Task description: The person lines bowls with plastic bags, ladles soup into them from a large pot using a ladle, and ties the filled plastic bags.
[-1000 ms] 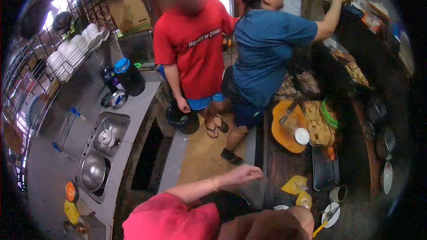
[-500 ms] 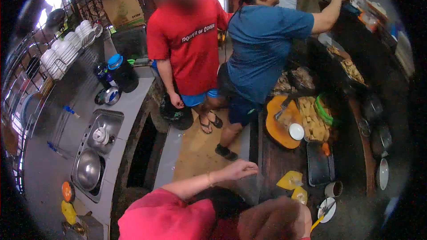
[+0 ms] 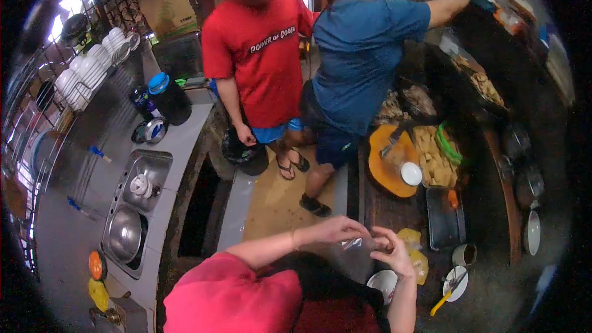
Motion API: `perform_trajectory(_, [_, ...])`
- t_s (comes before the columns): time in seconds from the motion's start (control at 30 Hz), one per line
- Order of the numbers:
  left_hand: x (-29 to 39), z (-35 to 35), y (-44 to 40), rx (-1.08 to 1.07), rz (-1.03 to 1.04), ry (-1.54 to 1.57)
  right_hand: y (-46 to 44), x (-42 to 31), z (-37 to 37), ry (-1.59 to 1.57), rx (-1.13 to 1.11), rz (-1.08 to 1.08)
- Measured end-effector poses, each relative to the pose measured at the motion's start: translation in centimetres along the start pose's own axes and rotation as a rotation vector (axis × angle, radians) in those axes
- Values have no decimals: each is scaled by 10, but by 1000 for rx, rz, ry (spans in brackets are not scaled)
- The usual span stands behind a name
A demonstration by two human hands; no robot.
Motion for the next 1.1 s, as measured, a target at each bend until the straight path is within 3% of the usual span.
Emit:
perform_trajectory(0.13, [7,-3,-6,12,8,1,10,26,-11,17,144,57])
perform_trajectory(0.2, [-7,-3,-6,0,-110,15,12,41,-17,-64,175,66])
perform_trajectory(0.4, [1,-2,-8,10,31,-21,20,39,-15,-67,203,54])
perform_trajectory(0.6, [-3,-4,-6,-25,-85,-43,20,40,-14,-2,183,40])
perform_trajectory(0.83, [-3,-9,-15,-16,-18,-105,26,39,-19,-108,245,5])
perform_trajectory(0.9, [-15,-9,-17,-21,-112,-30,29,38,-20,-70,270,29])
perform_trajectory(1.1, [-27,-9,-33,-58,-7,-91,36,59,-31,-5,291,29])
Point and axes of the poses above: each hand's wrist, its own y-axis away from the middle knuckle, its own z-axis out of the palm, x = y × z, the point moved 10 cm from there along -y, towards the middle knuckle, and after that the axes turned 7 degrees about -x, right-handed, at the moved point
